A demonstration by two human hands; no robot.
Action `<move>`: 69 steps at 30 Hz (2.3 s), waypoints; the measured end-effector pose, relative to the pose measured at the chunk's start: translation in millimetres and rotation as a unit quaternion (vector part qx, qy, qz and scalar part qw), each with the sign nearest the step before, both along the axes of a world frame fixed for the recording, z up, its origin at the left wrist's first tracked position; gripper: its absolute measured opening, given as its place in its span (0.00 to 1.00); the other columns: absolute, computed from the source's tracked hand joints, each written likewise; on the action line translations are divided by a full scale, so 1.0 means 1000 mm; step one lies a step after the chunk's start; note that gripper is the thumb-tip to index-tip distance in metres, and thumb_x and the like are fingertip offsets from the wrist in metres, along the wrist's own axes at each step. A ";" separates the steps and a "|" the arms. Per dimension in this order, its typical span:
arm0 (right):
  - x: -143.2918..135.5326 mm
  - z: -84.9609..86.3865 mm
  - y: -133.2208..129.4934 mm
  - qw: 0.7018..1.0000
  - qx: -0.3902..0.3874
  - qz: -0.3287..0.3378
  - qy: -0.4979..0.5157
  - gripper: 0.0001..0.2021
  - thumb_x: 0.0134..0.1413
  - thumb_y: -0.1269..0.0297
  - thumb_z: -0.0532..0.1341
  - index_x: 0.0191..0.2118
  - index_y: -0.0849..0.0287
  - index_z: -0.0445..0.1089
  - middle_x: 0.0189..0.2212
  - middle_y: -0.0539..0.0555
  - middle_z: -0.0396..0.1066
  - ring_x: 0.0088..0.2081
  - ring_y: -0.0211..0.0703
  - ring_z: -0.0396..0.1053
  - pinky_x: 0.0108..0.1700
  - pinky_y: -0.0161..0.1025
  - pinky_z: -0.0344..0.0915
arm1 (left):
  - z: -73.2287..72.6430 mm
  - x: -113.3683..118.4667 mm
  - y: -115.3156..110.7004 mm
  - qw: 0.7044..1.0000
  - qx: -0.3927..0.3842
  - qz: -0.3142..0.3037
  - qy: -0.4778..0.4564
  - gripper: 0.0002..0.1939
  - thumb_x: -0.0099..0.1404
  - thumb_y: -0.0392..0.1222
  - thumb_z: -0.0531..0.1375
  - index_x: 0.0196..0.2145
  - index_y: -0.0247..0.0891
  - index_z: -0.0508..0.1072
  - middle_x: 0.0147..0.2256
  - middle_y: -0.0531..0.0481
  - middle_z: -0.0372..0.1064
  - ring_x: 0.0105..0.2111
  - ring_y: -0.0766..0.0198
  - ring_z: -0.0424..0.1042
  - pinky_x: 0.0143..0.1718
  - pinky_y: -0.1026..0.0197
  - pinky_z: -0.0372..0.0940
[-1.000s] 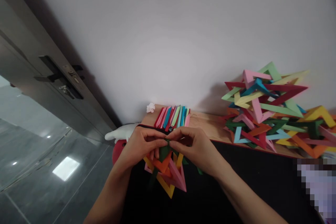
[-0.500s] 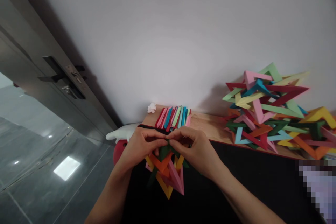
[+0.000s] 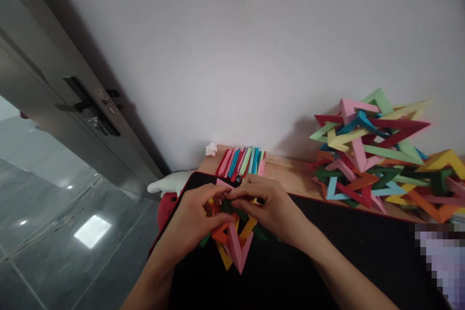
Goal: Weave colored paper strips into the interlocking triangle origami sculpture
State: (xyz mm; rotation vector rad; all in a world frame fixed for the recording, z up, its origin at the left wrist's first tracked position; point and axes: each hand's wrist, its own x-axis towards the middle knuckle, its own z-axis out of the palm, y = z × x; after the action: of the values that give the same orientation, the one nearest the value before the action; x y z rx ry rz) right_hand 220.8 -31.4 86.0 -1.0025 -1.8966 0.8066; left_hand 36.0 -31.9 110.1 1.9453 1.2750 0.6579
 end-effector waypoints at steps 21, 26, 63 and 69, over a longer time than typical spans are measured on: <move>-0.002 0.005 -0.006 0.990 0.119 -0.016 -0.077 0.06 0.58 0.73 0.60 0.33 0.61 0.75 0.27 0.51 0.63 0.28 0.36 0.62 0.29 0.33 0.59 | -0.015 0.004 -0.008 0.981 0.187 -0.004 0.057 0.22 0.57 0.35 0.64 0.50 0.42 0.70 0.44 0.48 0.74 0.42 0.58 0.73 0.45 0.54 0.69; -0.003 0.008 -0.007 0.987 0.125 -0.010 -0.101 0.06 0.57 0.75 0.59 0.32 0.64 0.73 0.27 0.51 0.63 0.27 0.35 0.62 0.29 0.32 0.59 | -0.017 0.004 -0.007 0.979 0.196 -0.008 0.050 0.20 0.57 0.37 0.65 0.48 0.43 0.71 0.42 0.50 0.74 0.40 0.60 0.74 0.42 0.56 0.69; 0.001 0.006 -0.003 0.982 0.117 -0.012 -0.145 0.13 0.64 0.67 0.52 0.39 0.58 0.75 0.31 0.54 0.67 0.29 0.37 0.66 0.32 0.35 0.63 | -0.027 -0.029 0.010 0.981 0.190 0.016 -0.042 0.11 0.60 0.36 0.64 0.41 0.44 0.76 0.37 0.52 0.76 0.37 0.62 0.74 0.42 0.60 0.68; 0.007 0.010 0.001 0.978 0.130 -0.023 -0.161 0.15 0.65 0.69 0.50 0.39 0.59 0.74 0.31 0.55 0.70 0.30 0.39 0.68 0.33 0.37 0.63 | -0.019 -0.038 0.018 0.971 0.201 -0.121 -0.047 0.10 0.63 0.37 0.61 0.42 0.46 0.77 0.39 0.49 0.75 0.44 0.60 0.70 0.48 0.54 0.65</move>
State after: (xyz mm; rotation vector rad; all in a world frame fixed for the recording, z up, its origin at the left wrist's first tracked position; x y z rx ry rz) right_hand 228.2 -30.1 95.5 -1.0554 -2.1757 0.3692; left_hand -1.9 -13.5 90.6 2.3158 0.8726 0.9239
